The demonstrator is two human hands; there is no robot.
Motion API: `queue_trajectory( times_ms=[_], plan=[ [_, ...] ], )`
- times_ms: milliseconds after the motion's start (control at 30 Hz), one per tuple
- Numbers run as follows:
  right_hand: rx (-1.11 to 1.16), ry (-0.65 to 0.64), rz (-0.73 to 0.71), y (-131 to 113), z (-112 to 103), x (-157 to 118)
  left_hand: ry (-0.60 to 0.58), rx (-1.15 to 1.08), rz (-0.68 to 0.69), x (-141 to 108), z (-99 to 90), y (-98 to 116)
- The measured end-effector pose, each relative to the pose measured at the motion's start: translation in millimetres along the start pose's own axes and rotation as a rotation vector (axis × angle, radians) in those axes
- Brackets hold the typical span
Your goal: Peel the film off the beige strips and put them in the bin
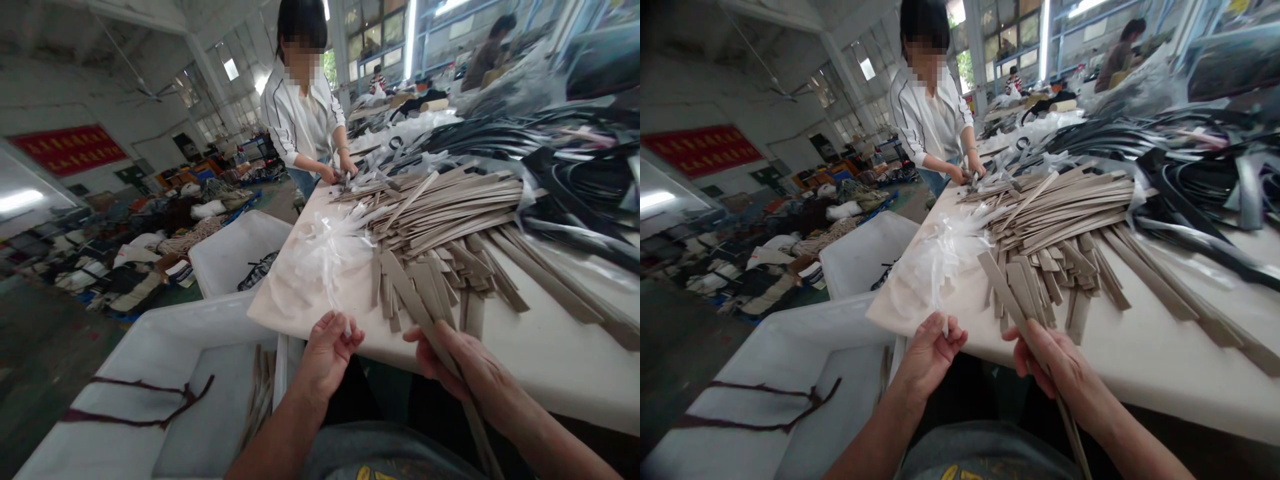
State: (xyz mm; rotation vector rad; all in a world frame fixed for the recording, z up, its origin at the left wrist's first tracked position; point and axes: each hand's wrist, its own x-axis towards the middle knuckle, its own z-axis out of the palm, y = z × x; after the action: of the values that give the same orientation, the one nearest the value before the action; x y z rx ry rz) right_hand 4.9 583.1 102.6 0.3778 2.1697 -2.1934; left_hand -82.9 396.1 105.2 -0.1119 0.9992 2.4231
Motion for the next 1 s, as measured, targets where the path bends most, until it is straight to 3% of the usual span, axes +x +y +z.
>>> queue_trajectory(
  times_ms=[133,267,400,567,733,900,1000],
  plan=[
    [0.064,0.122,0.147,26,-10,-13,0.042,0.008,0.029,9,9.6,1],
    [0.054,0.093,0.081,35,-17,-32,0.010,0.025,0.022,12,15.9,-1],
    [-0.180,-0.006,-0.046,30,-14,-42,0.042,-0.022,0.034,15,20.2,-4],
    [-0.387,-0.005,-0.166,30,-6,-35,0.046,-0.017,0.063,20,24.2,-4],
    [-0.400,0.050,-0.158,32,-3,-30,0.025,0.013,0.095,21,25.5,-4],
    [-0.453,0.001,-0.144,27,2,-27,-0.020,0.100,0.127,13,25.3,-16],
    [-0.371,-0.053,-0.092,24,7,-24,-0.052,0.179,0.119,8,25.7,-25]
  ],
)
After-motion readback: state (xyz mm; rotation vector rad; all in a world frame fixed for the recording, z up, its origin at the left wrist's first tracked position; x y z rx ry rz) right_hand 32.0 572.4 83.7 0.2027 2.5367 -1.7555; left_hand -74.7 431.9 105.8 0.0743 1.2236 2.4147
